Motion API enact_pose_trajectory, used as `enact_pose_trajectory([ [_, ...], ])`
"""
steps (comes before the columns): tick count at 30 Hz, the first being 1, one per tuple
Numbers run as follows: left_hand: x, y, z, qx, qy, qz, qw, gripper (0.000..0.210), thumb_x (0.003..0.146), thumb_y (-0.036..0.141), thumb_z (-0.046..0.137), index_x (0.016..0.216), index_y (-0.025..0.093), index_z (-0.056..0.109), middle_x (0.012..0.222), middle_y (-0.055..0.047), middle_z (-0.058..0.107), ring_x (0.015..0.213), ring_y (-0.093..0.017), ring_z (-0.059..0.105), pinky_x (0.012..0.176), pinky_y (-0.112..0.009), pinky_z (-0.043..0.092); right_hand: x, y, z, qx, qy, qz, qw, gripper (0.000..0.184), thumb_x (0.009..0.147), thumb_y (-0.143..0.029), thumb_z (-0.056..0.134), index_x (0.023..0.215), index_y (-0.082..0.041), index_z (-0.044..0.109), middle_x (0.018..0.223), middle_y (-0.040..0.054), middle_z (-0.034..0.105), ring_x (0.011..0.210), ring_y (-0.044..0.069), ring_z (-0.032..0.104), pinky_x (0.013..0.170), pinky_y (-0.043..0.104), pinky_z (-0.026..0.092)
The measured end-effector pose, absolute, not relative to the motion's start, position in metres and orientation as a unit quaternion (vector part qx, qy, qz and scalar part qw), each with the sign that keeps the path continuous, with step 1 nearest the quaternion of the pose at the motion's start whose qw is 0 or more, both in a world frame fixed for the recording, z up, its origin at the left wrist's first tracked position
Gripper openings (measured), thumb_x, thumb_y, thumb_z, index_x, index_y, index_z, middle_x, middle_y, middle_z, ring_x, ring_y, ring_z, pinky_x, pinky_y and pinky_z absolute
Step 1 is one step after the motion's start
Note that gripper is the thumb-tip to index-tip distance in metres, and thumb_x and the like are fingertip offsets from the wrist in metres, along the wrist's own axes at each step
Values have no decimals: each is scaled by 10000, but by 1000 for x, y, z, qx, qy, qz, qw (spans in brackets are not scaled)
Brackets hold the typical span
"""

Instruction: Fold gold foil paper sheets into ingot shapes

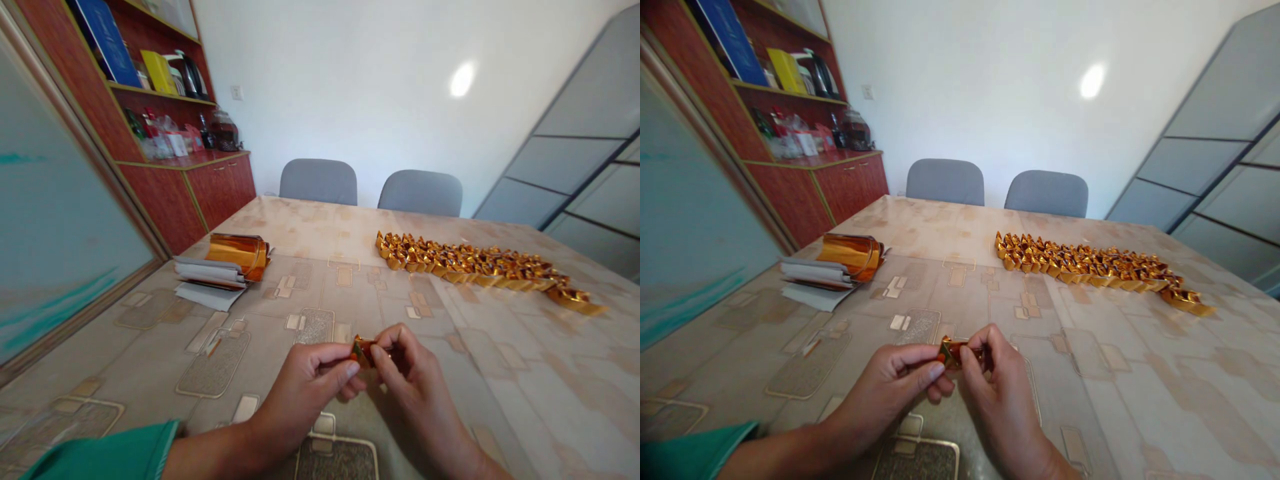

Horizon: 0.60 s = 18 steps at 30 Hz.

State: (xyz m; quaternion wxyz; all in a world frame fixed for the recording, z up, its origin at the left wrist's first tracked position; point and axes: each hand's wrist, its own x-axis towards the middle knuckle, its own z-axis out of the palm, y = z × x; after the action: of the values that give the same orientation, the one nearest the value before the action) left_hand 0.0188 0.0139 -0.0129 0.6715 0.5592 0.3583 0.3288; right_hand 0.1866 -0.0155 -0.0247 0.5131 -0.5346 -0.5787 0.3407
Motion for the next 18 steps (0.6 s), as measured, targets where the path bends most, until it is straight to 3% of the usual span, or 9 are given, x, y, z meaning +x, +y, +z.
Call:
enact_pose_trajectory([
  [10, 18, 18, -15, 545, 363, 337, 677, 263, 837, 365, 631, 783, 127, 729, 706, -49, 697, 653, -137, 603, 632, -254, 471, 188, -18, -19, -496, -608, 356, 508, 256, 888, -363, 666, 700, -206, 591, 688, -10, 561, 625, 140, 505, 574, 282, 385],
  [16, 18, 25, -12, 496, 379, 337, 705, 328, 779, 436, 690, 835, 113, 714, 669, -61, 706, 597, -146, 622, 581, -258, 468, 194, -14, -5, -438, -532, 532, 492, 232, 895, -433, 646, 1015, -234, 645, 835, 16, 626, 672, 144, 570, 599, 282, 481],
  [18, 18, 25, -11, 494, 384, 340, 702, 332, 774, 439, 694, 838, 114, 716, 671, -66, 711, 595, -149, 624, 579, -259, 466, 195, -12, -4, -441, -491, 554, 508, 305, 816, -478, 723, 982, -240, 632, 795, -2, 613, 612, 135, 559, 548, 269, 485],
])
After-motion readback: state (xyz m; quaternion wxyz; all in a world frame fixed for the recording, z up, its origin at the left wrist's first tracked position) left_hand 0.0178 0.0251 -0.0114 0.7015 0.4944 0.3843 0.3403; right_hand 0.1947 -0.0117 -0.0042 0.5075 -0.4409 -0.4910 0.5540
